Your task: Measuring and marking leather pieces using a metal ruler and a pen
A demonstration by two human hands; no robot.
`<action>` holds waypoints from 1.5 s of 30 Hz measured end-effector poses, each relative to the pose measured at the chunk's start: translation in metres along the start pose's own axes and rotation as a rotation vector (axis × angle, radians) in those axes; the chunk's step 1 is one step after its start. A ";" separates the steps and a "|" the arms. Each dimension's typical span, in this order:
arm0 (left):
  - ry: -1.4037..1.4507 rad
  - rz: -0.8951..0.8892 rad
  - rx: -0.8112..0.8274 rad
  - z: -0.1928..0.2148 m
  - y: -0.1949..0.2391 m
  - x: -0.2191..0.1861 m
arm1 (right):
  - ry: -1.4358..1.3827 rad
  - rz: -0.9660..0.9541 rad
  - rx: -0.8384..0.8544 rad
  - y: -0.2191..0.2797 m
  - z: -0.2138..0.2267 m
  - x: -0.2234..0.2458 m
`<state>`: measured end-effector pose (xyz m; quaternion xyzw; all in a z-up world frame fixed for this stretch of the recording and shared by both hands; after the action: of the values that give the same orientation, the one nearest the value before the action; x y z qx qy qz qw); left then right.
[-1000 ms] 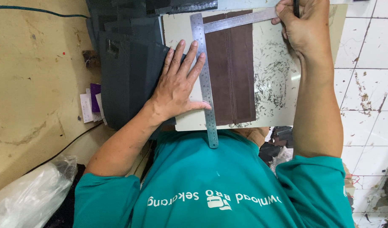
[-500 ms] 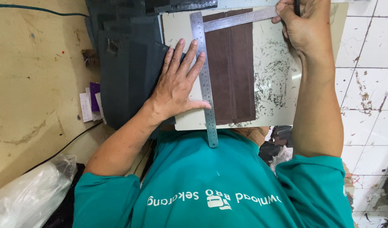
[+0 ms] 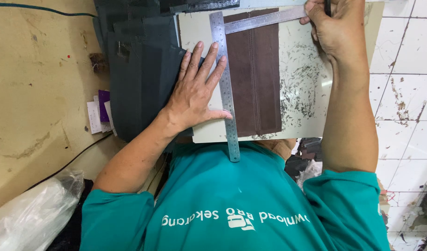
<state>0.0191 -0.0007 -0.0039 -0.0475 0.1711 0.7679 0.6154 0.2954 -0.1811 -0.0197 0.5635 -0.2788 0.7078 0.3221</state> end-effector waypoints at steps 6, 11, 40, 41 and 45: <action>0.003 0.000 0.010 -0.002 0.000 0.000 | 0.031 -0.007 0.008 0.000 0.000 0.003; 0.007 0.000 0.009 -0.003 0.000 0.001 | -0.030 0.010 -0.020 -0.001 0.001 -0.004; 0.079 -0.023 0.003 0.000 0.001 0.000 | 0.047 -0.298 -0.002 0.238 0.051 0.012; 0.080 -0.025 0.005 -0.001 0.002 0.000 | 0.047 -0.301 -0.005 0.240 0.048 0.017; 0.080 -0.046 -0.042 0.000 0.002 0.001 | 0.031 -0.270 0.020 0.241 0.040 0.022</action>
<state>0.0168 0.0001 -0.0036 -0.0950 0.1784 0.7546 0.6243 0.1312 -0.3619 0.0027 0.5882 -0.1883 0.6695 0.4128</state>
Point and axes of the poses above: each hand's wrist, its own y-axis away from the middle knuckle, its own z-axis out of the back of the hand, x = y × z, the point moved 2 cm from there along -y, towards the middle knuckle, and after that the axes turned 13 degrees about z, right-handed, at the moved point
